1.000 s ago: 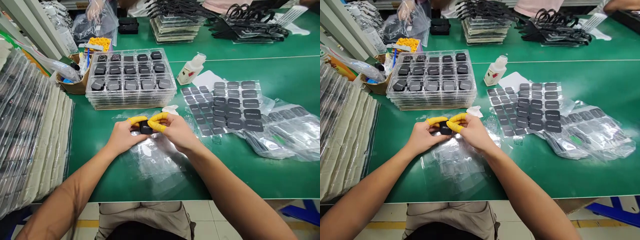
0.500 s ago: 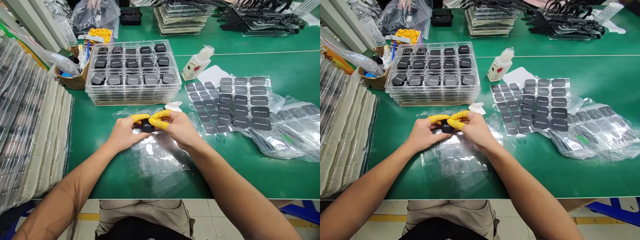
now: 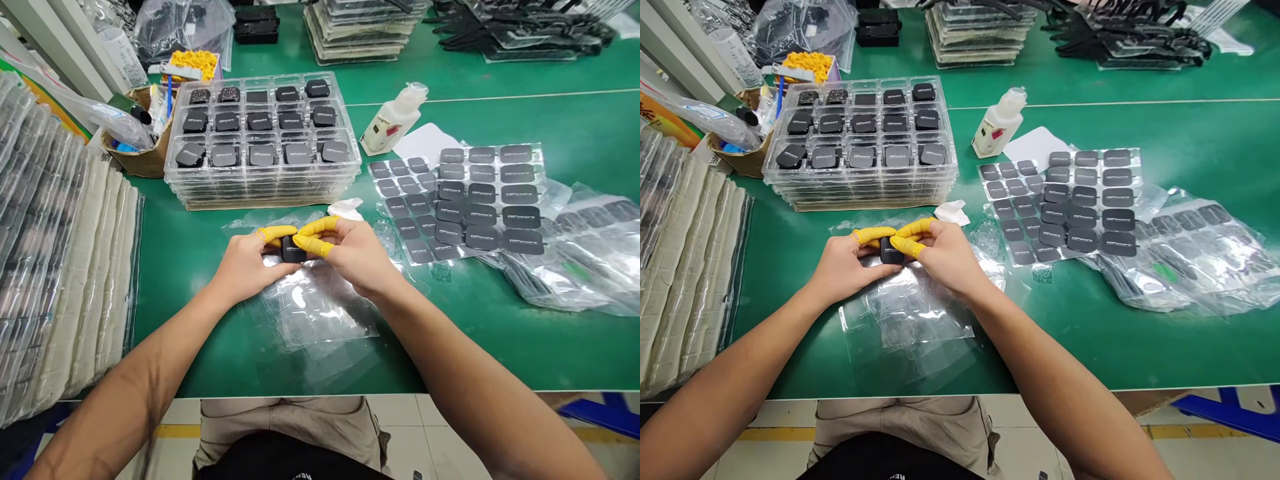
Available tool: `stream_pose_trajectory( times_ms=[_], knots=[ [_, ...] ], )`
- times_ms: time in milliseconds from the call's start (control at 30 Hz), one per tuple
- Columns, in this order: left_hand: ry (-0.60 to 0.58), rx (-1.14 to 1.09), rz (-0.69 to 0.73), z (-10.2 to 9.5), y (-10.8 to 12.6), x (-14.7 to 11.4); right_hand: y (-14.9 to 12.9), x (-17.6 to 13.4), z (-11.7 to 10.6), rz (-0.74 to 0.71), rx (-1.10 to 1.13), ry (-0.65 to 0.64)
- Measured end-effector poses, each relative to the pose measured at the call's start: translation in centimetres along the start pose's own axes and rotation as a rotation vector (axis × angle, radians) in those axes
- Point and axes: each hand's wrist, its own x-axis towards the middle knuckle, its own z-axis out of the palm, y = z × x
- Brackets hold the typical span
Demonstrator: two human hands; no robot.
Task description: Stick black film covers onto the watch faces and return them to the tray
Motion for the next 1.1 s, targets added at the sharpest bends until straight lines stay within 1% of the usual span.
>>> stream_pose_trajectory(
  times_ms=[67,167,200,300,333,400,433,533,600,633,700,767,800,833,867,933,967,1000,1033,1067,1100],
  knots=[
    [0.000,-0.005,-0.001,0.0,0.0,0.1,-0.1,-0.2,0.0,-0.047,-0.121,0.033],
    [0.006,-0.015,-0.013,0.0,-0.1,0.1,-0.1,-0.6,0.0,-0.104,-0.316,0.136],
    [0.007,-0.021,-0.012,0.0,-0.1,0.2,-0.1,-0.6,0.0,-0.109,-0.335,0.128],
    [-0.009,-0.032,-0.004,0.0,-0.1,0.2,0.2,-0.4,0.3,-0.096,-0.302,0.022],
    [-0.013,-0.040,-0.007,0.0,-0.1,0.2,0.4,-0.2,0.4,-0.080,-0.275,0.021],
    [-0.011,-0.053,-0.027,0.0,-0.1,0.2,0.8,0.2,0.7,-0.047,-0.197,0.067],
    [-0.006,-0.057,-0.037,-0.1,-0.2,0.2,0.9,0.4,0.8,-0.047,-0.165,0.070],
    [-0.011,-0.051,-0.036,-0.1,-0.2,0.2,1.4,0.6,1.1,-0.109,-0.186,-0.015],
    [-0.023,-0.047,-0.027,-0.1,-0.3,0.2,1.6,0.2,1.2,-0.129,-0.191,-0.021],
    [-0.020,-0.051,-0.033,0.0,-0.3,0.3,1.5,0.0,1.2,-0.124,-0.171,0.013],
    [0.009,-0.065,-0.077,0.1,-0.3,0.4,0.8,-0.2,0.9,-0.130,-0.124,0.139],
    [0.044,-0.092,-0.128,0.2,-0.4,0.5,-0.8,0.5,0.5,-0.210,-0.123,0.276],
    [0.054,-0.110,-0.140,0.2,-0.4,0.6,-2.0,1.5,0.4,-0.273,-0.147,0.320],
    [0.056,-0.133,-0.142,0.2,-0.5,0.6,-3.3,3.1,0.4,-0.350,-0.185,0.336],
    [0.049,-0.156,-0.134,0.2,-0.6,0.7,-4.9,5.1,0.6,-0.422,-0.251,0.320],
    [0.039,-0.191,-0.114,0.2,-0.8,0.7,-8.0,10.4,1.5,-0.540,-0.410,0.301],
    [0.037,-0.199,-0.108,0.1,-0.8,0.6,-9.3,13.3,2.1,-0.564,-0.488,0.306],
    [0.035,-0.202,-0.102,0.1,-0.9,0.6,-10.4,16.1,2.7,-0.545,-0.566,0.321],
    [0.036,-0.200,-0.097,0.1,-1.0,0.6,-11.3,18.7,3.3,-0.484,-0.661,0.336],
    [0.038,-0.197,-0.093,0.2,-1.1,0.6,-11.9,20.8,3.9,-0.433,-0.797,0.309],
    [0.037,-0.194,-0.091,0.2,-1.2,0.6,-12.2,22.4,4.5,-0.426,-0.943,0.291]
  ],
)
